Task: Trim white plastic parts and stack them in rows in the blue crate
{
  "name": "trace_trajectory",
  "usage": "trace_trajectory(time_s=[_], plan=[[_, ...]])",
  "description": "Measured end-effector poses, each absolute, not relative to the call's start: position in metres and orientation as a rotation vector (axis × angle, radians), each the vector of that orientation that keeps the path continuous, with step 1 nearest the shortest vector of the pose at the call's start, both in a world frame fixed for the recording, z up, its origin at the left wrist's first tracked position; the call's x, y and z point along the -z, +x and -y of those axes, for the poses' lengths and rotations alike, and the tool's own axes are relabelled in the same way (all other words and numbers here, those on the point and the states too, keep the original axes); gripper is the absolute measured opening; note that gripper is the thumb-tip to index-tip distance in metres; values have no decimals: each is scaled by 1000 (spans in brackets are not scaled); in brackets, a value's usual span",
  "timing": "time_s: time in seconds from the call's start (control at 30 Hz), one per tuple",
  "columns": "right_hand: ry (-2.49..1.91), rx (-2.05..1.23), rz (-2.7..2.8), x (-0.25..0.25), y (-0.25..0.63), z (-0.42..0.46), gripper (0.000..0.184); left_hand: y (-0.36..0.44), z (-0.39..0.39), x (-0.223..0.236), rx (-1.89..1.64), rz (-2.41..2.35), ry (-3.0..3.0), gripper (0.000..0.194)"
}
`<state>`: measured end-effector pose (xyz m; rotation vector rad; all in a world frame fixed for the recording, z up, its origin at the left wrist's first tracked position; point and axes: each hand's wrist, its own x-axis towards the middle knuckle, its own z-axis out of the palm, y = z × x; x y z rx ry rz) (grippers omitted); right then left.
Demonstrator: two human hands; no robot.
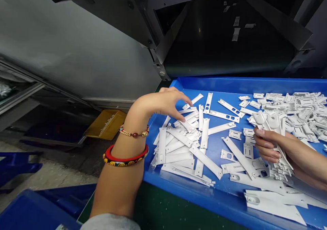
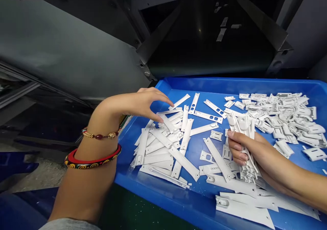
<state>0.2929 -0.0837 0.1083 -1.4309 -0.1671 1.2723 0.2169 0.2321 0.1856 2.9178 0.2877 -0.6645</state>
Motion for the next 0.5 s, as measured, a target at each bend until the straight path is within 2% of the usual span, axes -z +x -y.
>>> trace_trajectory(time_s=[0.13,0.27,0.33,0.4,0.5], plan=[[-1450,-1279,165,-105,296,90,44,202,-195,-187,773,44,2980,65],[-1463,-1316,156,-103,297,94,42,181,-180,-161,990,-2,3018,99],[-1469,-1307,151,-104,297,94,43,171,-183,-146,1101,-92,2964,110],[-1473,-1272,131,-105,295,93,43,165,-190,-137,1065,-145,2921,101],[-1483,-1227,90,-106,294,91,44,160,-200,-137,828,-285,3009,69]])
